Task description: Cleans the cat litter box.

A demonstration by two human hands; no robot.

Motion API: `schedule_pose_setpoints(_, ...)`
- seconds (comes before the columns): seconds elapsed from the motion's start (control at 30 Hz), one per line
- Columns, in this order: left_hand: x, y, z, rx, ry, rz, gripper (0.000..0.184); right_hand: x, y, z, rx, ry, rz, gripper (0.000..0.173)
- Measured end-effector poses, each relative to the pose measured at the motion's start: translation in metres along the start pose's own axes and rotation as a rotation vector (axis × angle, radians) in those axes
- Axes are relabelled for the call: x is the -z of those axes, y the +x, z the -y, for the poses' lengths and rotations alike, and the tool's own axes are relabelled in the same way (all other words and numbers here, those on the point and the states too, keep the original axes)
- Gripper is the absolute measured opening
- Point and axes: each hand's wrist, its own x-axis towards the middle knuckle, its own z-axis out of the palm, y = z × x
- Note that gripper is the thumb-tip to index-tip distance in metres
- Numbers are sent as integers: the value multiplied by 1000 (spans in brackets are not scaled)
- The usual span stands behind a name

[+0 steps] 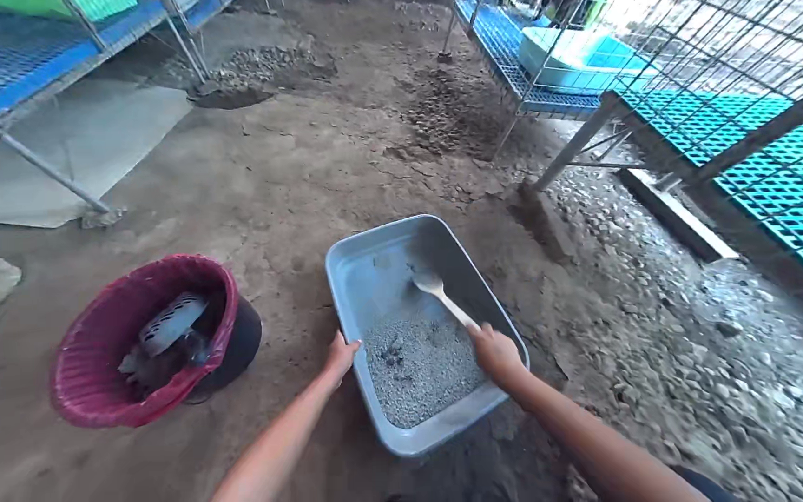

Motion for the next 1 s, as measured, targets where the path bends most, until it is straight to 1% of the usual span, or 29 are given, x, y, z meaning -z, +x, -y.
schedule_pose_setpoints(0.07,1,-1,0,1,12,9,75,15,39,24,-3,38,-47,45)
schedule_pose_setpoints(0.13,3,0,0,7,34,11,75,18,52,49,-11,58,-58,45)
schedule_pose_setpoints(0.27,2,1,-2,26,40,13,74,-6,7,106,37,21,45,48)
schedule_pose_setpoints(0.37,3,0,-3,25,38,10,75,-13,3,132,69,-1,76,51)
schedule_pose_setpoints(0.47,2,1,-4,18,56,6,74,-1,19,142,137,-4,46,48)
schedule_pose_setpoints(0.53,2,-1,-3,25,72,15,75,7,25,136,135,-12,28,44)
schedule_pose_setpoints(0.6,3,-2,-2,30,75,26,75,15,35,110,104,-11,-15,42)
schedule_pose_setpoints(0.7,2,0,-3,29,63,26,75,38,55,55,-9,5,-81,39)
schedule_pose_setpoints(0.77,1,-3,-3,17,75,19,74,42,60,44,-33,12,-73,39)
schedule_pose_setpoints(0.83,-3,-5,-4,22,92,18,74,37,54,63,-21,88,-60,40)
schedule_pose_setpoints(0.9,-3,-4,-5,26,102,11,75,27,40,105,12,125,-4,39)
schedule_pose_setpoints(0.97,-1,-2,-4,24,112,4,74,11,21,142,98,96,69,39)
schedule_pose_setpoints(1.0,0,-2,-4,21,112,2,74,0,10,153,153,78,91,40)
